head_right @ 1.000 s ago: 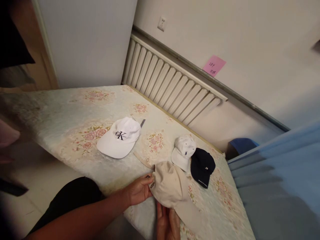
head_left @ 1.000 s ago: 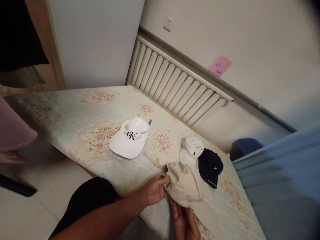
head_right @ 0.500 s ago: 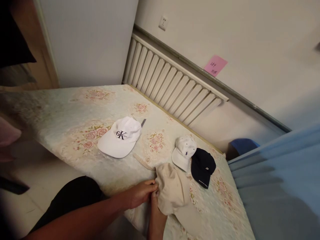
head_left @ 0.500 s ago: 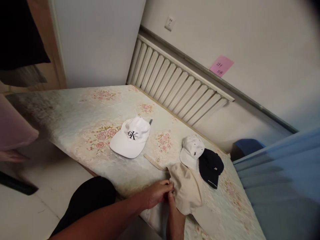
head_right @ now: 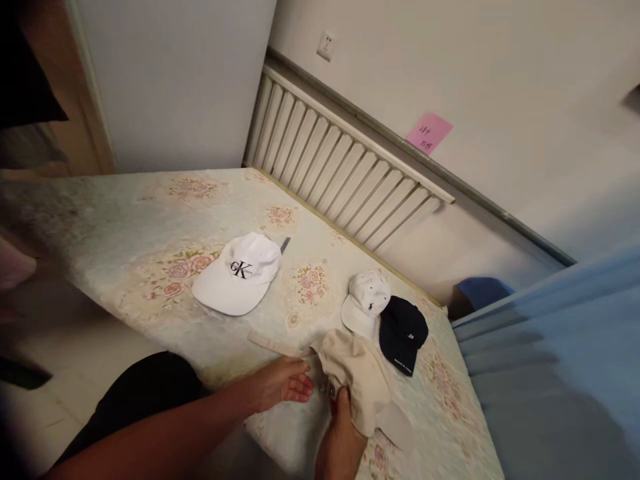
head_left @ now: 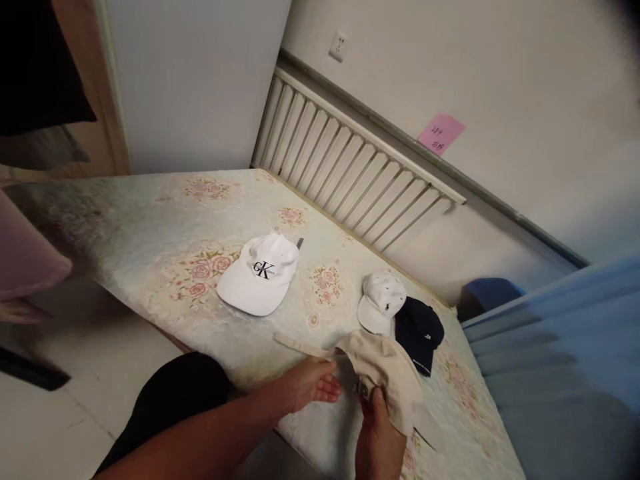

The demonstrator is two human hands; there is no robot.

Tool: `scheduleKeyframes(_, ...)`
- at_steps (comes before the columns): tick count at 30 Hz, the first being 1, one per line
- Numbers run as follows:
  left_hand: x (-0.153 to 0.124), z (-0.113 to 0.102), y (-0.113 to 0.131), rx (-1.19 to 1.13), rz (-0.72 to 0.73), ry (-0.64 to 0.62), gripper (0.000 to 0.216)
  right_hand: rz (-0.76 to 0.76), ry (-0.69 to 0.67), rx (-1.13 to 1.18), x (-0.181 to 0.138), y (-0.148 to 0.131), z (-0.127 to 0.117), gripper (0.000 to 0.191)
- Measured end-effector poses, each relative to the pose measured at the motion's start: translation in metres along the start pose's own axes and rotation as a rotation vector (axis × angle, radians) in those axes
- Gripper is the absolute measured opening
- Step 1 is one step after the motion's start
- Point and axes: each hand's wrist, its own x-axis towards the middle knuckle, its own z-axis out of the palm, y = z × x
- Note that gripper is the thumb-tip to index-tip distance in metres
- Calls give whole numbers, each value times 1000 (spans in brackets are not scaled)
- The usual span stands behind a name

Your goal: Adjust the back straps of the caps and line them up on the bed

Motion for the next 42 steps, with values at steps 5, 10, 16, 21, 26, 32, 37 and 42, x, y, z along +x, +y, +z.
scheduleKeyframes(5, 0, 1, 0, -1, 120, 108, 45, 29, 70, -59, -1, -12, -7, 66)
scheduleKeyframes(10, -3, 2, 10, 47, 181, 151, 50, 15, 60, -315, 7, -32, -16, 61)
scheduleKeyframes(16, -2, 2, 26, 208, 369, 257, 52, -105, -144, -109, 28, -52, -5, 56)
scheduleKeyframes(21, -8, -3, 45, 477, 648, 463, 40, -153, -388, 86, 62, -63, 31, 44)
scheduleKeyframes(26, -21, -11, 63, 573, 883, 714, 39, -189, -738, 315, 74, -97, 79, 37)
scheduleKeyframes(32, -26, -20, 75, 694, 993, 802, 36, -175, -835, 388, 70, -99, 104, 35)
scheduleKeyframes(37, -20, -25, 77, 848, 1076, 847, 26, 135, -679, 303, 76, -53, 94, 45)
scheduleKeyframes(42, -23, -20, 69, 980, 1368, 636, 24, 222, -665, 313, 69, -43, 81, 44)
